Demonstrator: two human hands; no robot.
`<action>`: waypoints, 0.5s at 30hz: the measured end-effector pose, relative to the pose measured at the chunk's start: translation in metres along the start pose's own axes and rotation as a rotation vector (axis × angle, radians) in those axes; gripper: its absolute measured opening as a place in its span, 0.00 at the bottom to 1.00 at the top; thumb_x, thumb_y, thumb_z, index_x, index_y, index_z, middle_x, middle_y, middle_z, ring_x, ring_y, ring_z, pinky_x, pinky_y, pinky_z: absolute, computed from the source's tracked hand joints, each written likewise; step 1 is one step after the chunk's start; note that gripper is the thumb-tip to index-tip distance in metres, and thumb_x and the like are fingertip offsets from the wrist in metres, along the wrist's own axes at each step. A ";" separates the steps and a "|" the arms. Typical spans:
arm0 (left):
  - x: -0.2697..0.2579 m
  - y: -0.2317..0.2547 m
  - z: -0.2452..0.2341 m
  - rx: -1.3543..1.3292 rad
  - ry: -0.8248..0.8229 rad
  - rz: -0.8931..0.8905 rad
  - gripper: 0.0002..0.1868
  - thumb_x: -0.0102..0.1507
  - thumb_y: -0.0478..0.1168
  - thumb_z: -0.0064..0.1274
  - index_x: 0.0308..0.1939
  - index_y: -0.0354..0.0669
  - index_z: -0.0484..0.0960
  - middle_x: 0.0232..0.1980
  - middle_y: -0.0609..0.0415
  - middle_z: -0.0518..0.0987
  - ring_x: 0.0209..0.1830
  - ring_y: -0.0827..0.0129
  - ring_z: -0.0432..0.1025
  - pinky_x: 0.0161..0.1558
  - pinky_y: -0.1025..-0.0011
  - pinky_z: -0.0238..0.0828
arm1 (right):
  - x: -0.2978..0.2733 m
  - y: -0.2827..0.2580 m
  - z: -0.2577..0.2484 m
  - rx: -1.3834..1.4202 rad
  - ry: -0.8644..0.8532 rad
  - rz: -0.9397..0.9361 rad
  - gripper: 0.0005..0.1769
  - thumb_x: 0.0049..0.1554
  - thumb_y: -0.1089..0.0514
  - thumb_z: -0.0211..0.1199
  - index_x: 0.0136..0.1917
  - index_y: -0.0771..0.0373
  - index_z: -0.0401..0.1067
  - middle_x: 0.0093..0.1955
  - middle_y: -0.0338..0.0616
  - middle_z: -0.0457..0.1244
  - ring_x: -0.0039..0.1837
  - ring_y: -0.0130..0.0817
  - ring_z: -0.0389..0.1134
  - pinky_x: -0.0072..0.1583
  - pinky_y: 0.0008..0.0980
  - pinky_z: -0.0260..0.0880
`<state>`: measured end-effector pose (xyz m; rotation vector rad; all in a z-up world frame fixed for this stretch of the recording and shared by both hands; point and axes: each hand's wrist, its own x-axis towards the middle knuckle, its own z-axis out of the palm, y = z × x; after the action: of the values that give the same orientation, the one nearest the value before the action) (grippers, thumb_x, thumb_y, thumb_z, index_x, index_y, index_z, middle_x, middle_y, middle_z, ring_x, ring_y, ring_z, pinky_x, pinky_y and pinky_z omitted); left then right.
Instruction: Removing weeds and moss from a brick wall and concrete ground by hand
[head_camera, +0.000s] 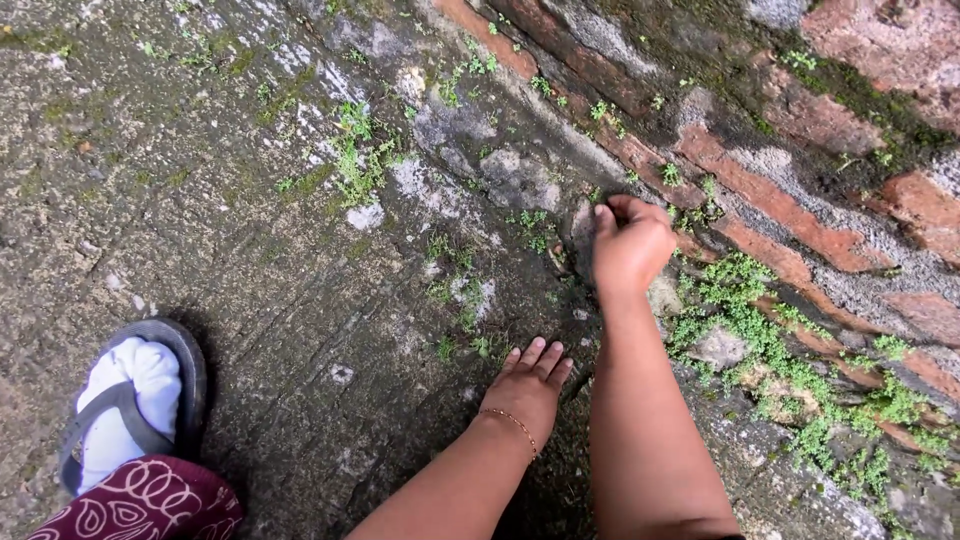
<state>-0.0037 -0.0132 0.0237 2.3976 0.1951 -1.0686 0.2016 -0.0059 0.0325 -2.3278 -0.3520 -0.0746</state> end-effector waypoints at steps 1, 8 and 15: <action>0.000 -0.001 0.003 -0.007 0.031 0.010 0.49 0.62 0.31 0.50 0.82 0.53 0.41 0.86 0.58 0.32 0.86 0.58 0.26 0.80 0.57 0.22 | 0.004 0.010 0.008 -0.038 0.030 -0.014 0.07 0.53 0.61 0.76 0.46 0.56 0.83 0.48 0.44 0.72 0.47 0.34 0.74 0.48 0.27 0.80; 0.002 -0.001 0.009 -0.059 0.095 0.013 0.40 0.65 0.34 0.38 0.81 0.51 0.45 0.86 0.59 0.36 0.85 0.59 0.29 0.80 0.55 0.22 | -0.003 0.015 0.044 -0.087 0.155 0.136 0.10 0.52 0.53 0.78 0.46 0.57 0.84 0.49 0.42 0.71 0.44 0.37 0.73 0.46 0.35 0.77; -0.003 0.000 0.003 -0.087 0.095 0.006 0.36 0.67 0.35 0.30 0.81 0.50 0.46 0.86 0.60 0.37 0.85 0.61 0.29 0.80 0.57 0.22 | 0.006 0.006 0.042 -0.148 0.186 0.113 0.03 0.52 0.56 0.76 0.41 0.55 0.85 0.44 0.44 0.71 0.41 0.40 0.72 0.45 0.40 0.74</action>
<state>-0.0074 -0.0144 0.0243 2.3711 0.2622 -0.9250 0.2063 0.0214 -0.0004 -2.4581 -0.1244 -0.2682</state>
